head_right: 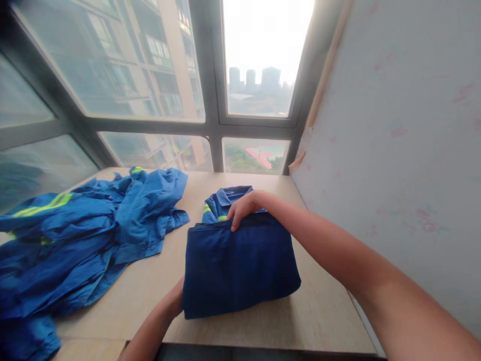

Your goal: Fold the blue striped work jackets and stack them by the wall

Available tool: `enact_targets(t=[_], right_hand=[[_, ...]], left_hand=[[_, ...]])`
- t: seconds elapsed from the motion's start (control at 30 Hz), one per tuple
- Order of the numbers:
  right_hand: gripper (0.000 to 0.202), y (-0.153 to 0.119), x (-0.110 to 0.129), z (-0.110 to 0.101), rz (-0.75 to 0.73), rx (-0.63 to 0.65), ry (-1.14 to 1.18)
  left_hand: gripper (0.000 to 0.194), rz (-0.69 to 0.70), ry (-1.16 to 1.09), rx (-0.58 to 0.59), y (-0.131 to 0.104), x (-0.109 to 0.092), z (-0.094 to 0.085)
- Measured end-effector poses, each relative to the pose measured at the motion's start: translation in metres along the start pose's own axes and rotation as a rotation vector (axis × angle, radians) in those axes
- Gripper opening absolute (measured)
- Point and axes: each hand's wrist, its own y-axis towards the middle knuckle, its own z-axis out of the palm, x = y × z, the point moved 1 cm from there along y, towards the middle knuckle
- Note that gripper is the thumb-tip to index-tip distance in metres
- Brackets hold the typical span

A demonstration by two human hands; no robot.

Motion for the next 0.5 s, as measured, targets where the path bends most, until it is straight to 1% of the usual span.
enact_targets(t=[0.07,0.1,0.13,0.17,0.2,0.23,0.3,0.37,0.4,0.43,0.47,0.5], right_hand=[[0.022,0.020,-0.005,-0.014,-0.035,-0.312,-0.099],[0.019,0.027,-0.009,-0.015,-0.059,-0.451,-0.118],[0.020,0.032,-0.014,-0.013,-0.081,-0.551,-0.116],[0.024,0.034,-0.020,-0.008,-0.097,-0.608,-0.104],[0.029,0.033,-0.029,0.000,-0.106,-0.633,-0.096],[0.033,0.030,-0.040,0.010,-0.117,-0.673,-0.091],[0.039,0.016,-0.071,0.034,-0.125,-0.790,-0.073],[0.046,-0.005,-0.110,0.060,-0.103,-1.052,0.015],[0.050,-0.016,-0.131,0.075,-0.052,-1.168,0.109],[0.056,-0.026,-0.151,0.090,-0.006,-1.239,0.234],[0.061,-0.035,-0.169,0.107,0.021,-1.279,0.355],[0.065,-0.043,-0.184,0.123,0.030,-1.292,0.463]], left_hand=[[0.041,-0.135,-0.224,0.057,0.007,-0.005,-0.007],[0.042,-0.161,-0.306,0.066,0.009,-0.007,-0.009],[0.043,-0.164,-0.366,0.048,0.011,-0.008,-0.010],[0.044,-0.168,-0.397,0.030,0.011,-0.008,-0.012],[0.045,-0.178,-0.407,0.013,0.011,-0.007,-0.012],[0.046,-0.189,-0.404,-0.006,0.010,-0.006,-0.012],[0.045,-0.199,-0.381,-0.036,0.006,-0.004,-0.011],[0.046,-0.184,-0.350,-0.041,0.003,-0.004,-0.009],[0.048,-0.172,-0.331,-0.040,0.002,-0.003,-0.008],[0.051,-0.160,-0.311,-0.040,0.001,-0.003,-0.007],[0.053,-0.148,-0.290,-0.048,0.001,-0.002,-0.006],[0.055,-0.135,-0.267,-0.063,0.002,-0.001,-0.005]])
